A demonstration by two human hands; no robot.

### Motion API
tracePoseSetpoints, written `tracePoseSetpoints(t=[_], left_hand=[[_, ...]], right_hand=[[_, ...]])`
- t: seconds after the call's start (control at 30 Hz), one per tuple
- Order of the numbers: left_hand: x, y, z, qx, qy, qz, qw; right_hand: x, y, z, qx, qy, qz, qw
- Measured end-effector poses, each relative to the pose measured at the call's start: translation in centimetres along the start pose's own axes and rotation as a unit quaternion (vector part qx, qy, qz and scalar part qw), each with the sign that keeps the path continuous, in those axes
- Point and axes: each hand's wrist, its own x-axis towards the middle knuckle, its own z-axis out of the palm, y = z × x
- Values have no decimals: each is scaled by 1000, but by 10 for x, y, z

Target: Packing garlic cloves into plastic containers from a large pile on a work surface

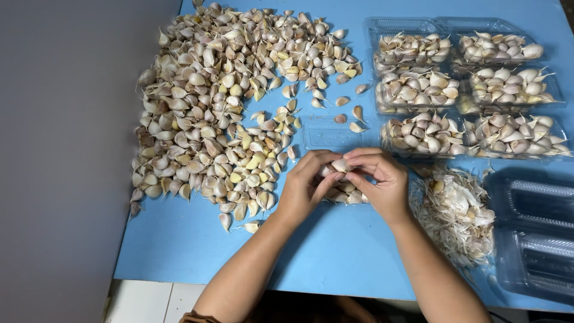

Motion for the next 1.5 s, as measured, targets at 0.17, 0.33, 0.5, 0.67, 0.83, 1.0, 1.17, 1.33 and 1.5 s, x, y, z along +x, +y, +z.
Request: tracePoseSetpoints(t=[0.17,0.33,0.5,0.67,0.83,1.0,1.17,1.33,1.5], left_hand=[[4,5,-2,21,-7,47,999],[6,6,-5,34,-12,61,997],[9,8,-10,55,-20,35,998],[24,-5,-54,178,43,-48,982],[22,-20,-104,273,121,-170,939],[8,-58,-127,352,144,-236,894],[3,-76,-128,352,149,-263,886],[7,-68,-127,356,144,-274,882],[14,-49,-127,346,138,-315,873]], right_hand=[[0,-3,-4,-33,-2,-37,999],[3,-4,-1,-37,-6,-56,998],[9,-10,7,-161,-2,-143,976],[12,-12,12,-200,14,-183,962],[14,-2,16,-224,19,-195,955],[24,-16,40,-238,-40,-132,962],[47,-24,85,-221,-88,-88,967],[71,-2,121,-242,-165,-50,955],[78,33,151,-395,-269,34,878]])
